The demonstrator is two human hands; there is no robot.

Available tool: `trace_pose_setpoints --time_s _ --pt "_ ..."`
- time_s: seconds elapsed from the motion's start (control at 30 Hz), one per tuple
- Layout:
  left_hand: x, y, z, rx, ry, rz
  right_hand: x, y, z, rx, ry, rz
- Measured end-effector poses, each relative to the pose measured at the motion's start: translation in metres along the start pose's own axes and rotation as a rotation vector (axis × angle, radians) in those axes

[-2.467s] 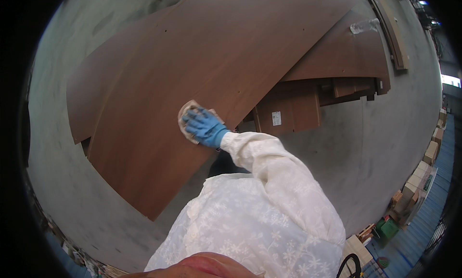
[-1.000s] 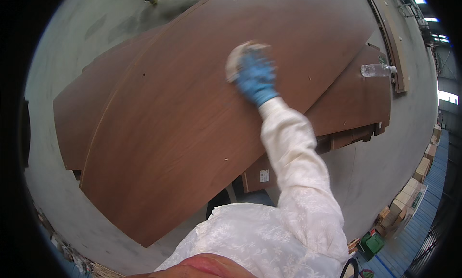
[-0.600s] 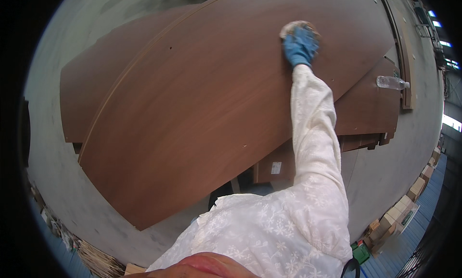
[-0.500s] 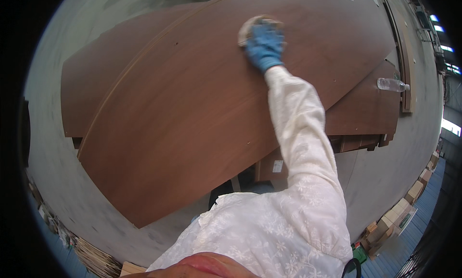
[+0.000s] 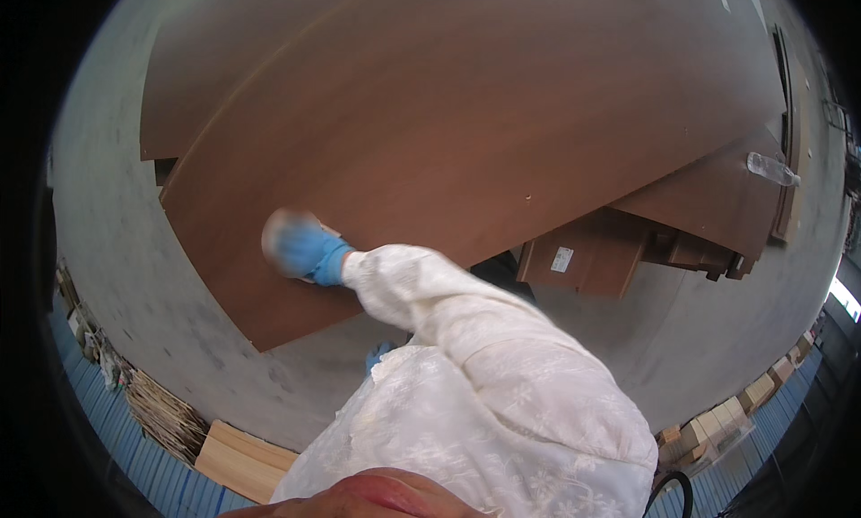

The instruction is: The person applies glue along the edge of a large brown wooden panel using a tube, then wipes the panel surface with a cloth. The person handles multiple panels, moving them and cleaning them in a workshop setting.

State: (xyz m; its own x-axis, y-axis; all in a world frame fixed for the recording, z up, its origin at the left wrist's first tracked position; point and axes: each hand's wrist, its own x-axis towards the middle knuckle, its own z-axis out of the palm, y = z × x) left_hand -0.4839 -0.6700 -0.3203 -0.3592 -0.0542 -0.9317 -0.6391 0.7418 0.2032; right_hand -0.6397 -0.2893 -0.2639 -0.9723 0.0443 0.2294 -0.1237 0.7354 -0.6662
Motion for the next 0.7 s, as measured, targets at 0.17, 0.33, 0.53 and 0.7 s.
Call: trace_pose_setpoints --time_s 0.17,0.33,0.53,0.7 --pt "-0.007 0.021 0.001 -0.054 -0.009 0.022 -0.118 0.069 -0.071 -0.182 0.051 0.321" --pt "0.018 0.014 0.001 0.047 -0.054 0.012 -0.282 0.194 -0.221 -0.809 0.345 1.039" --pt "0.058 0.005 0.006 0.215 -0.108 0.086 -0.356 0.182 -0.253 -0.897 0.486 1.135" --pt "0.066 0.025 0.022 0.181 -0.086 0.112 -0.328 0.090 -0.184 -0.506 0.347 0.500"
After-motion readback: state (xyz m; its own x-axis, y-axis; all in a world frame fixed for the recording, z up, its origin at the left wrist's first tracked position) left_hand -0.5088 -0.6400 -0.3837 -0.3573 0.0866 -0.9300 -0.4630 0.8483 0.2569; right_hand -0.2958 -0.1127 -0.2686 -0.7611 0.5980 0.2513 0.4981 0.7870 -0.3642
